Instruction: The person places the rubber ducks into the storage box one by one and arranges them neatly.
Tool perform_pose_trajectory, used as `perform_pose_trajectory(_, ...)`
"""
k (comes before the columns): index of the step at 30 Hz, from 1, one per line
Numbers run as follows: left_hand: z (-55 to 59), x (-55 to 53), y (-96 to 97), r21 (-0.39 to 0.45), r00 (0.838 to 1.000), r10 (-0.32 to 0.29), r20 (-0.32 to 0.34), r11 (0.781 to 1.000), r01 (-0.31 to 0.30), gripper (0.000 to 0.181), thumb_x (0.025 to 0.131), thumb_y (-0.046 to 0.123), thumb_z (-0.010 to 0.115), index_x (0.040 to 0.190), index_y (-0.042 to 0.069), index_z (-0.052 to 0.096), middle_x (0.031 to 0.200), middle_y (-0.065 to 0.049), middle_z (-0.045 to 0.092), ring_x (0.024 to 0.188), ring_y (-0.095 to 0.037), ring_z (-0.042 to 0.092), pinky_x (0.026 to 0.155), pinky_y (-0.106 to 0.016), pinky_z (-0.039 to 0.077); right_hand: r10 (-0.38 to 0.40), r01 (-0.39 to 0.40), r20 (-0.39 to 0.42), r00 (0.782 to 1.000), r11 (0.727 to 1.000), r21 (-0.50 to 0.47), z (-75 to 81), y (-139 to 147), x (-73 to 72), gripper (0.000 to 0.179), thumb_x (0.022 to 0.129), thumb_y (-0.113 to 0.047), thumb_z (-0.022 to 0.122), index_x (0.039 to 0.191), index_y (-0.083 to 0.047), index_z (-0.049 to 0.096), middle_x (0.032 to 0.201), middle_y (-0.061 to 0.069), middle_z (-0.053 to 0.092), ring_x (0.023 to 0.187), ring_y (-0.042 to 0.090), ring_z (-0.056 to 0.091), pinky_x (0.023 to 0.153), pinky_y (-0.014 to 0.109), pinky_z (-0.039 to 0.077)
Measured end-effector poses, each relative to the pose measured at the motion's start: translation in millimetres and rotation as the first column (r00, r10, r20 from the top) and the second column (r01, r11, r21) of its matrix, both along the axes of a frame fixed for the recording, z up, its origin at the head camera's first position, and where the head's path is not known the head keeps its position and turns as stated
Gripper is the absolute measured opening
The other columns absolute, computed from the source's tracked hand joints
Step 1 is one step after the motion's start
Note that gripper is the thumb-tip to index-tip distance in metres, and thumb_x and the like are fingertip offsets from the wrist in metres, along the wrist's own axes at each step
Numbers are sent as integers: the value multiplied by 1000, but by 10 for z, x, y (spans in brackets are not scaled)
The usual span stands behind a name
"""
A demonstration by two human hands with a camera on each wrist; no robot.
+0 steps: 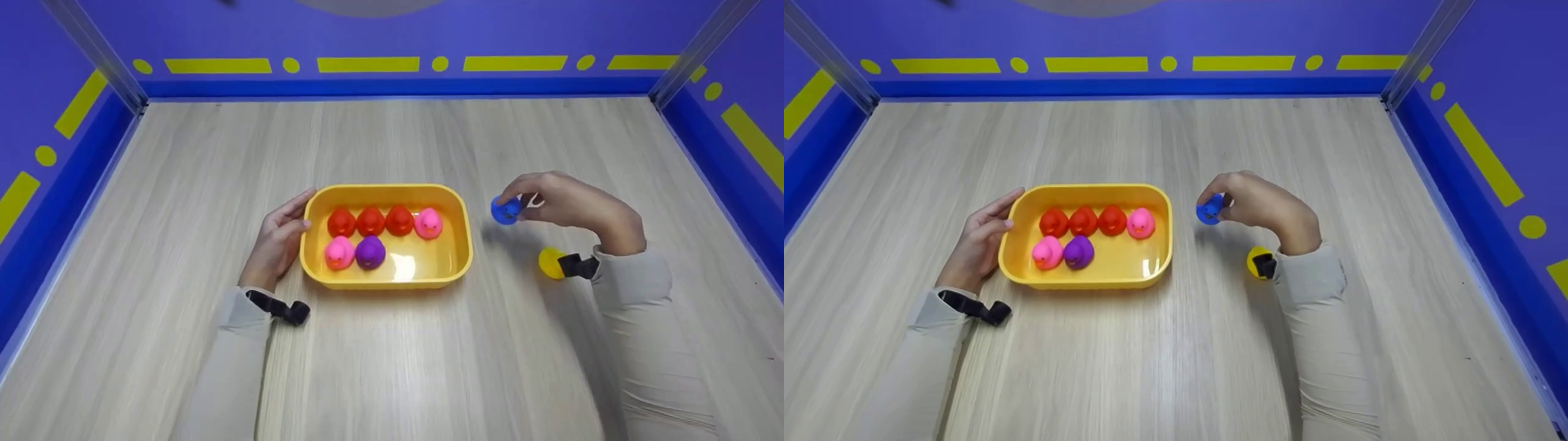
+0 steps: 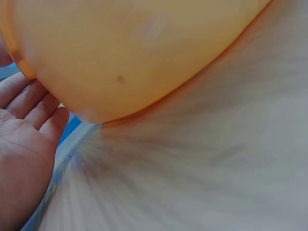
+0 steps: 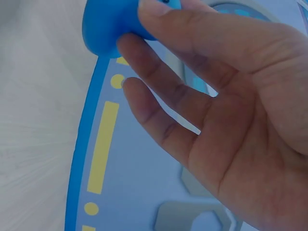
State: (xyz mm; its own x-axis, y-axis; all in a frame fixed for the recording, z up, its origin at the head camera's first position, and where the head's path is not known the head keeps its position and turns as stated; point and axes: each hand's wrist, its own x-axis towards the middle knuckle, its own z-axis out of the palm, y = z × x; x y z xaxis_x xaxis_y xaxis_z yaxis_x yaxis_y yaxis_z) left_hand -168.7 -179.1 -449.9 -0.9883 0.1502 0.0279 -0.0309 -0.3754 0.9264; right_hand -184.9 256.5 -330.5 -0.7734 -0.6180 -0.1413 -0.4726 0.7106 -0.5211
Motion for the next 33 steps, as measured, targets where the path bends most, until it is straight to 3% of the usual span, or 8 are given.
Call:
perform_pose_trajectory(18,-9,-3,1,10,1000,-3,-12,1000,3,58,85,-12,43,142,-10,36,146,-20,44,129,-17,48,111,-30,37,142,-142,-62,988,990,6,180,-361,-44,30,83,5,67,110,-7,70,108,6,69,95,21,66,86,39,57)
perform_pose_trajectory(33,-1,3,-1,11,1000,-5,-18,1000,5,59,85,-12,44,143,-10,36,146,-20,44,129,-15,48,111,-29,37,224,-224,0,975,973,63,284,-745,-43,28,83,3,69,108,-8,72,106,4,70,94,21,65,86,35,56)
